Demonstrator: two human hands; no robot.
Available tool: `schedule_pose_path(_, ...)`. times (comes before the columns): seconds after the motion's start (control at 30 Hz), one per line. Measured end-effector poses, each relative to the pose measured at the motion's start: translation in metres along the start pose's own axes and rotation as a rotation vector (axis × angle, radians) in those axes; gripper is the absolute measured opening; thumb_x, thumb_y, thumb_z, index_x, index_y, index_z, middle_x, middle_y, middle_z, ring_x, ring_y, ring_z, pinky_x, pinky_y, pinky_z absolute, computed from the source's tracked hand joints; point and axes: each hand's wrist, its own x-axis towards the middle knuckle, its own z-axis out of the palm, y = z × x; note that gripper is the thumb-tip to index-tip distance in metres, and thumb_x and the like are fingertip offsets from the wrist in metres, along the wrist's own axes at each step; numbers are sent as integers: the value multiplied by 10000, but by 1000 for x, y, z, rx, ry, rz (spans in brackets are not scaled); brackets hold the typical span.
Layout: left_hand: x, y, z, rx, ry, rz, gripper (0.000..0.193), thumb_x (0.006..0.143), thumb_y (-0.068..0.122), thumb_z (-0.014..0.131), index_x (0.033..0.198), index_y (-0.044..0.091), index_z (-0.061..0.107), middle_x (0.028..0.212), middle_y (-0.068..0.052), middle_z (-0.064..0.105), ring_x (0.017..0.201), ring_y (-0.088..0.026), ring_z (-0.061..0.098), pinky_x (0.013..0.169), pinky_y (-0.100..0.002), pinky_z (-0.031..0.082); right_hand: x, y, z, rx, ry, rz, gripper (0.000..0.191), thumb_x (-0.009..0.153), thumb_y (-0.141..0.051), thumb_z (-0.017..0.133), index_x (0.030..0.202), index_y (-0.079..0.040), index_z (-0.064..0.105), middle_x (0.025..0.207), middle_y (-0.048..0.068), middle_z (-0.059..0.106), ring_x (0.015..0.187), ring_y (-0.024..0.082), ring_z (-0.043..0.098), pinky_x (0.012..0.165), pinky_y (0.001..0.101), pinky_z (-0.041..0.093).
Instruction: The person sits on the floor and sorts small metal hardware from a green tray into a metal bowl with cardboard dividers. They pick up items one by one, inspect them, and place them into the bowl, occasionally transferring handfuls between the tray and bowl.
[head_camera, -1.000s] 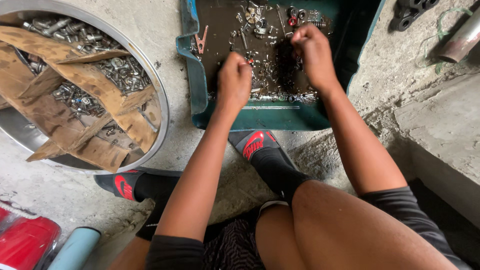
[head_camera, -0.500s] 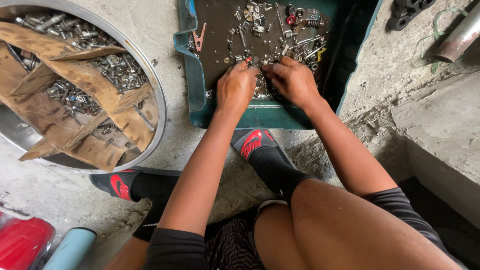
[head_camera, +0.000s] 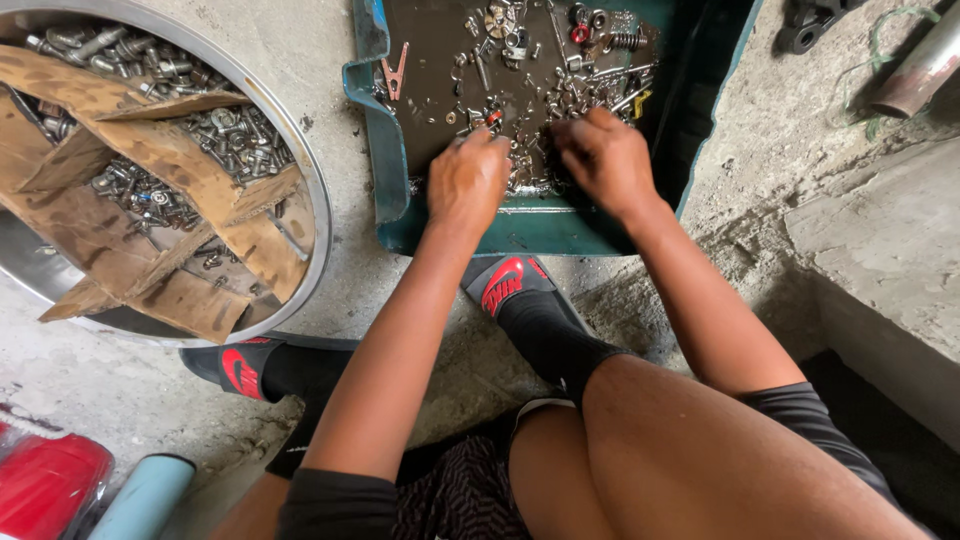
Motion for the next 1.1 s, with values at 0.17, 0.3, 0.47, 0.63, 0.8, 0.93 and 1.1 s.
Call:
schedule_pose_path(0.17, 16, 3, 19, 105, 14, 91, 114, 857, 63, 620, 914, 103, 710, 1016, -107, 695, 954, -328, 693, 764, -440, 582, 12, -11, 7, -127, -54, -74, 208, 936, -129, 759, 1143, -108, 763, 867, 115, 619, 768, 339, 649, 636, 450, 520)
schedule_pose_path(0.3, 20, -1, 17, 123, 7, 117, 71, 868, 65, 632, 884, 104, 689, 1065, -96, 694, 981, -308, 700, 796, -436, 585, 17, -10, 4, -129, -113, -116, 146, 946, -157, 750, 1079, -97, 736, 918, 107, 628, 835, 341, 659, 680, 451, 536)
schedule_pose_path(0.47, 18, -1, 17, -296, 64, -165, 124, 863, 142, 657, 941, 46, 657, 895, -125, 692, 811, -321, 678, 709, -448, 539, 11, 4, -1, 9, -124, -87, 147, 932, -132, 711, 1031, -44, 649, 951, 137, 611, 837, 331, 636, 697, 432, 522)
schedule_pose_path(0.63, 21, -15, 26, -1222, -40, -382, 207, 1015, 100, 499, 847, 9, 579, 811, -112, 618, 751, -181, 578, 689, -379, 481, -1, 15, 0, 975, -10, 695, 77, 969, -137, 513, 956, -85, 568, 849, 68, 557, 707, 178, 477, 624, 334, 400)
schedule_pose_path(0.8, 15, -3, 22, -856, 105, 35, 108, 909, 66, 629, 980, 28, 700, 947, -86, 728, 914, -199, 719, 813, -386, 568, -23, 19, -1, 1697, 144, 598, 210, 986, -217, 483, 948, -57, 613, 823, 49, 587, 736, 154, 523, 717, 317, 468)
schedule_pose_path(0.93, 14, 20, 12, -478, -100, 17, 124, 868, 131, 713, 969, 80, 765, 921, -112, 687, 856, -283, 697, 775, -424, 564, -31, 25, 3, 1187, 214, 661, 124, 1053, -145, 567, 1024, -48, 637, 886, 32, 618, 723, 142, 487, 702, 317, 440)
schedule_pose_path(1.1, 18, 22, 14, -46, -162, 217, 145, 848, 69, 658, 921, 117, 774, 1017, -129, 682, 975, -359, 670, 805, -483, 561, -42, 32, 6, 399, -165, 318, 153, 989, -108, 576, 1030, 6, 668, 978, 138, 714, 861, 228, 676, 799, 365, 532)
